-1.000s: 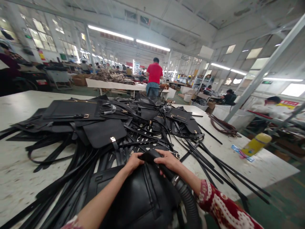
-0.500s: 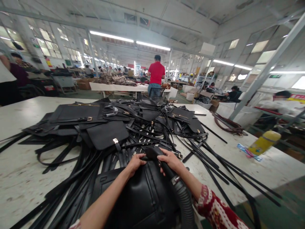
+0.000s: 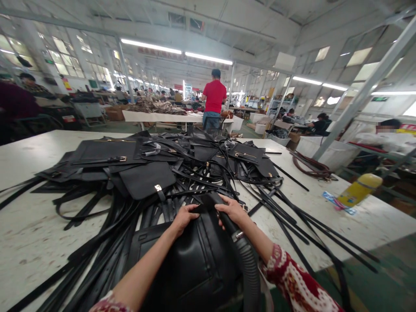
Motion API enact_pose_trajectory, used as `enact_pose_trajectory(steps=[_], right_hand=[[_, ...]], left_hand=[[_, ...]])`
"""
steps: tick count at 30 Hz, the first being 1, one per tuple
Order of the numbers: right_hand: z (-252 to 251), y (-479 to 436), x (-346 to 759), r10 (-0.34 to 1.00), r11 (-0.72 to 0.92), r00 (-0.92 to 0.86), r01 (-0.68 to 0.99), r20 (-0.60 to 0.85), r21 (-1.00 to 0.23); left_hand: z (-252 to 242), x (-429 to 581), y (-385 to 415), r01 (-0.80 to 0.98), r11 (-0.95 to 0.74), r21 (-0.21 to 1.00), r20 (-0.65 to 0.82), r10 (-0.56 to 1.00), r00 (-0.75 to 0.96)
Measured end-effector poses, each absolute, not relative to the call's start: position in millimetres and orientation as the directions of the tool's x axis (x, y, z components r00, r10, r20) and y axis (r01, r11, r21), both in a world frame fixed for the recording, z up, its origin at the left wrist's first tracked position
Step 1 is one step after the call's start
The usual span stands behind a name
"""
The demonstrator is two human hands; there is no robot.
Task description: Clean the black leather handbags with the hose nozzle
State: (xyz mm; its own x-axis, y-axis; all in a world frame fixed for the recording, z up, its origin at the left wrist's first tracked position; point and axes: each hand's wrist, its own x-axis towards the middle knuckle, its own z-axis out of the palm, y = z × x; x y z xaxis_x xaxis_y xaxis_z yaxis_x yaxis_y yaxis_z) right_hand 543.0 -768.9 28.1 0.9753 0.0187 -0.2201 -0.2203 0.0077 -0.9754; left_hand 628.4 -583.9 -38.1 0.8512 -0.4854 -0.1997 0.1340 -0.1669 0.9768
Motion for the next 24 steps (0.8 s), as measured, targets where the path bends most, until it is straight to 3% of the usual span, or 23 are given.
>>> enact_pose_trajectory(steps=[8, 14, 17, 20, 24], right_hand=[[37.6, -778.8, 465.5, 0.004, -0.034, 0.965, -0.262, -0.262, -0.964], [63.7, -769.3, 387.5, 0.160, -0.150, 0.867, -0.451, -0.471, -0.880], [61.3, -760.4, 367.5, 0.172, -0.213, 0.822, -0.507, -0.543, -0.835], [53.6, -753.7, 374.4, 0.115, -0.218, 0.879, -0.432, -0.463, -0.875], [47.8, -761.1, 389.3, -0.162, -0.131, 0.963, -0.237, -0.215, -0.963]], left_hand=[[-49.9, 633.3, -592.5, 0.002, -0.279, 0.960, -0.133, -0.451, 0.883], [-54.8, 635.8, -592.8, -0.124, -0.391, 0.912, -0.063, -0.433, 0.899], [-56.7, 635.9, -593.4, -0.177, -0.440, 0.880, -0.033, -0.429, 0.903], [-58.3, 635.9, -594.9, -0.227, -0.490, 0.841, 0.005, -0.414, 0.910], [-55.7, 636.3, -594.5, -0.296, -0.562, 0.772, 0.075, -0.382, 0.921]])
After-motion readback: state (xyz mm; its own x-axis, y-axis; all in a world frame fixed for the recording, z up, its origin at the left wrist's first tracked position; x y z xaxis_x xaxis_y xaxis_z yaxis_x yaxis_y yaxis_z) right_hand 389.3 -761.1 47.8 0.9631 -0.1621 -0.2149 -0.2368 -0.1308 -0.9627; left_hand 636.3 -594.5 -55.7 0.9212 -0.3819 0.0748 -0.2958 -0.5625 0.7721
